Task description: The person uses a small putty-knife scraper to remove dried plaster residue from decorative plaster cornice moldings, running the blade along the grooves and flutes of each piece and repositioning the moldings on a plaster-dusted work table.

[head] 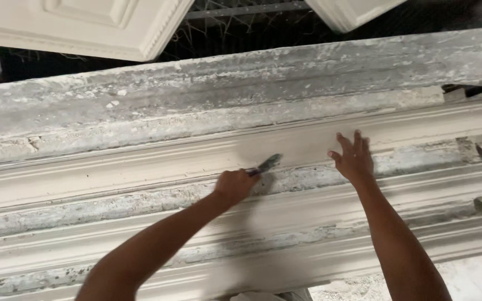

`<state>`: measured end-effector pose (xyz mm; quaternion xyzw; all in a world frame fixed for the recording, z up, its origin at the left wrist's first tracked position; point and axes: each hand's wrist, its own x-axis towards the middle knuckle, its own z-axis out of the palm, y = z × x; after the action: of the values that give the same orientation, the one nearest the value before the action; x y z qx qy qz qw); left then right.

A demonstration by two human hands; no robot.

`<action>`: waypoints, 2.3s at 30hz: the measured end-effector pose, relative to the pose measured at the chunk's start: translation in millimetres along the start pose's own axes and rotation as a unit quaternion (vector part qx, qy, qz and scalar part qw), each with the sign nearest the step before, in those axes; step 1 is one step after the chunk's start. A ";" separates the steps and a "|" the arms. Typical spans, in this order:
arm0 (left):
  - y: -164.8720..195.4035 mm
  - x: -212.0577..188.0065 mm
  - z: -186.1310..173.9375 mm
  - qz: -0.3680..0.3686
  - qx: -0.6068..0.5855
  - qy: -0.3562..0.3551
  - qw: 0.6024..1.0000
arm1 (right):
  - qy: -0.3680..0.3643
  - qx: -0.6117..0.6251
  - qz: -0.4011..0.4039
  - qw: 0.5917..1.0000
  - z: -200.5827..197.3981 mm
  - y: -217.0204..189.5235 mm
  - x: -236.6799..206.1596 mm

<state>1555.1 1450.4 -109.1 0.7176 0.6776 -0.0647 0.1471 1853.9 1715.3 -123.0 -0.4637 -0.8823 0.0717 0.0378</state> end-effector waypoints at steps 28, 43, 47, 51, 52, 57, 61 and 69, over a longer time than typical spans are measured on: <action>122.0 120.4 -54.9 -0.056 0.015 -0.058 0.997 | 0.023 -0.004 -0.063 0.998 -58.6 300.3 35.8; 204.8 210.9 -62.6 -0.048 -0.061 -0.027 0.997 | 0.008 -0.042 -0.083 0.996 -74.6 304.6 52.2; 182.2 179.6 -72.0 -0.041 -0.013 -0.071 0.997 | -0.065 -0.057 -0.057 0.995 -82.5 307.0 58.4; 145.9 143.2 -78.7 -0.037 0.006 -0.078 0.996 | -0.040 -0.046 -0.026 0.998 -72.6 305.0 59.0; 153.3 151.4 -77.3 -0.046 -0.007 -0.105 0.993 | -0.035 -0.044 -0.029 0.998 -70.7 303.3 57.8; 246.4 250.9 -73.0 -0.029 -0.036 0.001 0.999 | 0.008 -0.022 -0.044 0.999 -70.5 310.6 58.0; 230.7 227.2 -91.2 -0.043 -0.037 -0.064 0.996 | -0.043 -0.036 -0.034 0.998 -79.6 322.1 59.5; 268.6 280.4 -75.6 -0.052 -0.019 -0.070 0.996 | 0.026 -0.006 -0.095 0.995 -70.0 336.1 56.9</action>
<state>1834.0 1730.1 -86.3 0.6719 0.7034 -0.1099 0.2042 2104.1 1956.7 -108.2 -0.3797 -0.9214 0.0507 0.0648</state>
